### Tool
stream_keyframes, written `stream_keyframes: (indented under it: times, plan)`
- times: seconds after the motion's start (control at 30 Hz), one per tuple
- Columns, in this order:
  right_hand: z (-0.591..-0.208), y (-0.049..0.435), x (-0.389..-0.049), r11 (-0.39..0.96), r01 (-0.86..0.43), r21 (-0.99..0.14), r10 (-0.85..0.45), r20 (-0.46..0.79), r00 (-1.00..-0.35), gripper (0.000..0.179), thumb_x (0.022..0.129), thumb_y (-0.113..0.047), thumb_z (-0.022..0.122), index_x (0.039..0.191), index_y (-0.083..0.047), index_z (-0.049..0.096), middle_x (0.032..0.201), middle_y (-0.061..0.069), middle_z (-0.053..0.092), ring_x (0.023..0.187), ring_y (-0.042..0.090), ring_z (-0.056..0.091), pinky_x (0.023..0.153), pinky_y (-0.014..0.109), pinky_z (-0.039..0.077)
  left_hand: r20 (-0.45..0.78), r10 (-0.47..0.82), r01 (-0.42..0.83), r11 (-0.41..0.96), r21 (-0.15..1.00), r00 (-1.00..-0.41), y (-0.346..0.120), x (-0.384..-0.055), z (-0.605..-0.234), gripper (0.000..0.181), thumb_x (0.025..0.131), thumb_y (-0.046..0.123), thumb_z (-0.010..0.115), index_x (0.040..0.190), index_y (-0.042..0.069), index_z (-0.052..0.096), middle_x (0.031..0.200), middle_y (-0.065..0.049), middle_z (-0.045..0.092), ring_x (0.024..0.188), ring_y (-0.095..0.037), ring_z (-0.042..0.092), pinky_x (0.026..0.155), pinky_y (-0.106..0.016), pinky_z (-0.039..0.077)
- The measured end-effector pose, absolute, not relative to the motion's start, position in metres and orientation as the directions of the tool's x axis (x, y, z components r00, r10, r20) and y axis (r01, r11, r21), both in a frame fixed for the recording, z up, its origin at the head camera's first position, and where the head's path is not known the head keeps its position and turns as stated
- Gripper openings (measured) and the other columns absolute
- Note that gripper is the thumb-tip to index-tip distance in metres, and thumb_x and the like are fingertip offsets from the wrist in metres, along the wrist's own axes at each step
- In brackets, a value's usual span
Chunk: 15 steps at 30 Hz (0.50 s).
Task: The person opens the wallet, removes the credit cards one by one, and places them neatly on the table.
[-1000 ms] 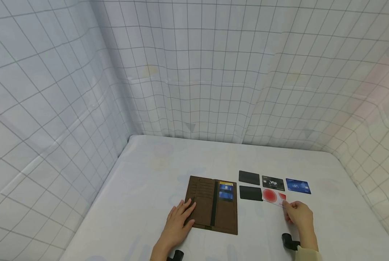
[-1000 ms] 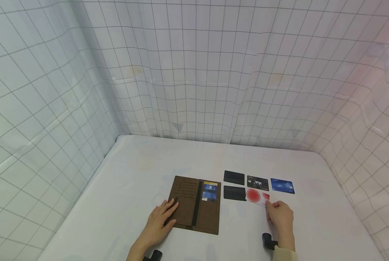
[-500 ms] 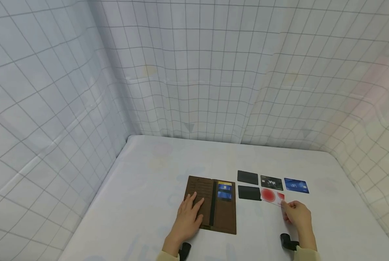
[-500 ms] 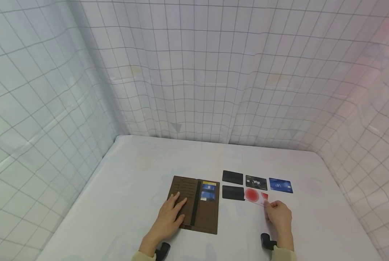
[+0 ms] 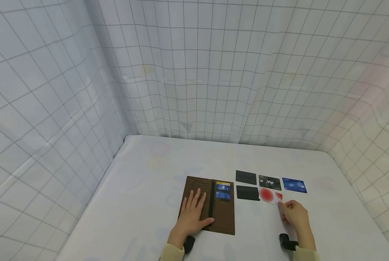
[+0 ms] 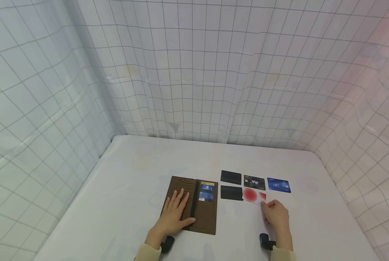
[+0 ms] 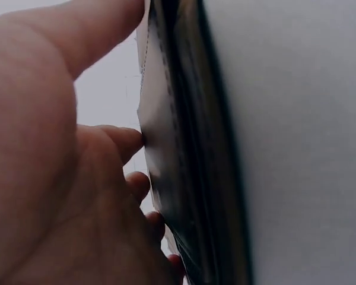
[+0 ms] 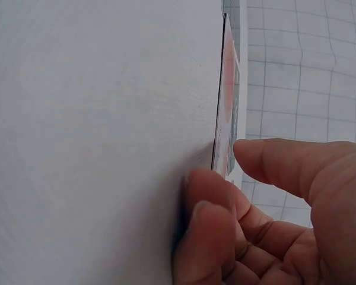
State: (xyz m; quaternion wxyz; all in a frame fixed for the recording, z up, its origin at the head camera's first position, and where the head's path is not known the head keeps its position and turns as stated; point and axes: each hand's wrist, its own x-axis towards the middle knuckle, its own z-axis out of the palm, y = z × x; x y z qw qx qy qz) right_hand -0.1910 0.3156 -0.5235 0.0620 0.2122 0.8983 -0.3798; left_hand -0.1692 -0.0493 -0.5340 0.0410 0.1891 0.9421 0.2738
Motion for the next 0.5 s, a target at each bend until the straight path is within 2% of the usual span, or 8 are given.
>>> stream_keyframes:
  times: [0.27,0.4,0.5]
  plan:
    - [-0.522,0.31,-0.19,0.638,0.422,-0.645,0.35,-0.246,-0.904,0.037,0.093,-0.03,0.056,0.094,0.007,0.051,0.062,0.007,0.054,0.056,0.019,0.05,0.05,0.028,0.041,0.016,0.388,0.342,0.791,0.506,-0.921,-0.05,-0.17,-0.538,0.089,0.087,0.053,0.06,0.151,0.005,0.021,0.155,-0.02,0.009,0.141,-0.04,0.003,0.11,-0.058,0.005]
    - [-0.515,0.298,-0.191,0.704,0.385,-0.597,0.362,-0.164,-0.918,0.033,0.092,-0.027,0.058,0.089,0.006,0.051,0.066,0.01,0.052,0.063,0.025,0.049,0.052,0.03,0.038,0.03,0.383,0.346,0.796,0.497,-0.923,-0.051,-0.169,-0.539,0.089,0.086,0.054,0.061,0.151,0.006,0.022,0.155,-0.02,0.011,0.141,-0.04,0.004,0.11,-0.058,0.005]
    - [-0.509,0.287,-0.195,0.768,0.321,-0.554,0.318,-0.105,-0.942,0.031,0.09,-0.025,0.06,0.085,0.004,0.051,0.067,0.011,0.051,0.064,0.026,0.048,0.052,0.031,0.036,0.041,0.372,0.343,0.799,0.494,-0.927,-0.05,-0.168,-0.542,0.089,0.086,0.055,0.061,0.151,0.008,0.023,0.155,-0.019,0.012,0.141,-0.04,0.004,0.11,-0.057,0.005]
